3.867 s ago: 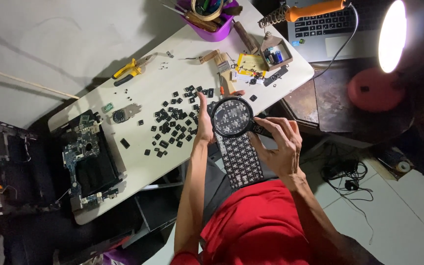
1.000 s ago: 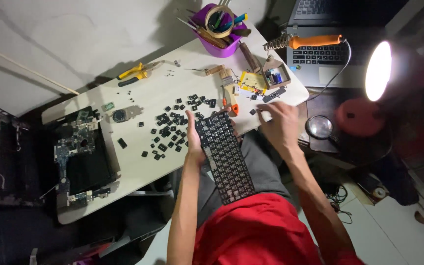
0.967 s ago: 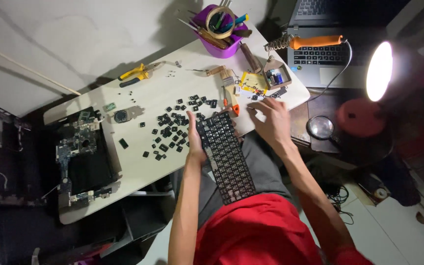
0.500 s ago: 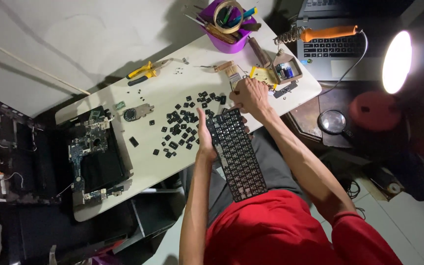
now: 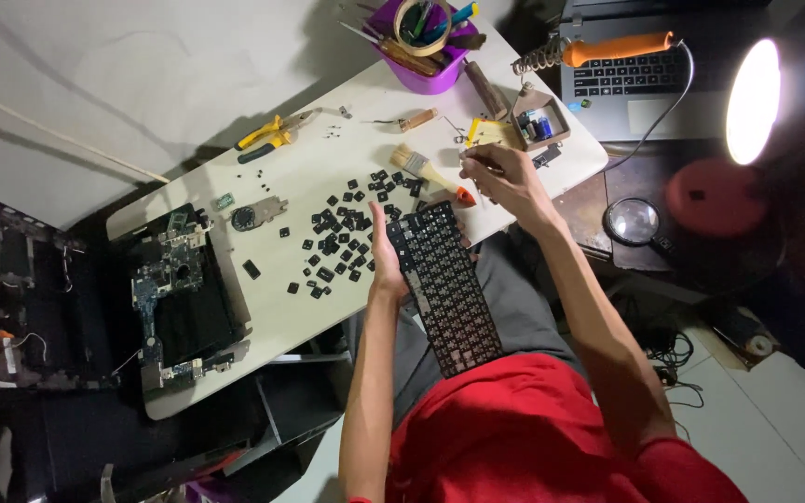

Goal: Repairing a laptop keyboard by inspecting it with a magnifying glass and reattaching key caps.

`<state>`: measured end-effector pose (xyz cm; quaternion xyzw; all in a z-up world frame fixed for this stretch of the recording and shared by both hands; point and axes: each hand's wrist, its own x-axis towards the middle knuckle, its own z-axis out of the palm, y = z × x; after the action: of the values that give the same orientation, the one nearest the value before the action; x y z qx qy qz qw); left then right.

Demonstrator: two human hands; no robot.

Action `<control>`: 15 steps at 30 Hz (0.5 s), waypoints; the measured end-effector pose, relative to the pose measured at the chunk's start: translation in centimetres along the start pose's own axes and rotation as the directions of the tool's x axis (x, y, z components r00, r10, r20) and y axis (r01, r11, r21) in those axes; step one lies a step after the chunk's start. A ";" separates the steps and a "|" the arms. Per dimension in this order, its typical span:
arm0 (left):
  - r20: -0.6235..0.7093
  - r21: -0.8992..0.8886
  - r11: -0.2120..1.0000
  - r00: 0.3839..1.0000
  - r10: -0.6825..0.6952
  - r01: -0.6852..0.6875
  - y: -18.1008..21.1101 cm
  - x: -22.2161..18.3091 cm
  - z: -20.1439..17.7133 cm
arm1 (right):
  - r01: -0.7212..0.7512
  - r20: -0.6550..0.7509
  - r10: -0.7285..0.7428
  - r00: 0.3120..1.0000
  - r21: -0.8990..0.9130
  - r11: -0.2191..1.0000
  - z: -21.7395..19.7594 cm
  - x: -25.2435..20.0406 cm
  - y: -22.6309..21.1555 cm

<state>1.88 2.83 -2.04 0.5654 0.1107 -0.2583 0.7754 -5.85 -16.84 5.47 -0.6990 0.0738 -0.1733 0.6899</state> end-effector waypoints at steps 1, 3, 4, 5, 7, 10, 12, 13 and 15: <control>-0.001 0.002 1.000 1.000 0.001 -0.001 -3.6 5.3 -4.2 | 0.000 0.000 0.000 1.000 0.003 1.000 0.1 -0.8 0.0; 0.200 -0.261 0.956 0.976 -0.082 0.134 -10.0 15.2 -10.9 | 0.080 -0.118 -0.060 0.991 0.169 0.982 0.4 -2.6 0.3; 0.195 -0.258 0.957 0.977 -0.085 0.135 -8.6 11.6 -8.2 | 0.077 -0.118 -0.056 0.991 0.174 0.982 0.9 -3.5 0.4; 0.268 -0.297 0.934 0.957 -0.116 0.196 -7.2 8.1 -5.3 | 0.139 -0.181 -0.112 0.977 0.141 0.980 1.4 -4.5 0.6; 0.341 -0.327 0.909 0.929 -0.141 0.258 -3.0 1.0 -0.4 | 0.200 -0.246 -0.169 0.954 0.106 0.974 2.5 -6.4 0.6; 0.664 -0.449 0.824 0.746 0.050 0.344 1.5 -4.9 2.9 | 0.276 -0.288 -0.275 0.917 -0.039 0.960 4.0 -8.7 0.6; 0.737 -0.384 0.873 0.670 0.092 0.302 -1.0 -1.1 1.1 | 0.351 -0.352 -0.348 0.869 -0.058 0.935 4.8 -9.3 1.3; 0.737 -0.380 0.874 0.669 0.090 0.302 -1.1 -0.8 1.1 | 0.351 -0.355 -0.347 0.868 -0.056 0.935 4.9 -9.4 1.4; 0.740 -0.347 0.887 0.670 0.060 0.305 -1.2 -0.3 0.7 | 0.391 -0.362 -0.444 0.819 -0.213 0.895 5.3 -9.7 1.5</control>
<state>0.90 2.02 -2.64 0.2129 -0.1144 -0.4833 0.8414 -12.86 -8.60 2.64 -0.6905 0.0697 -0.4550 0.5580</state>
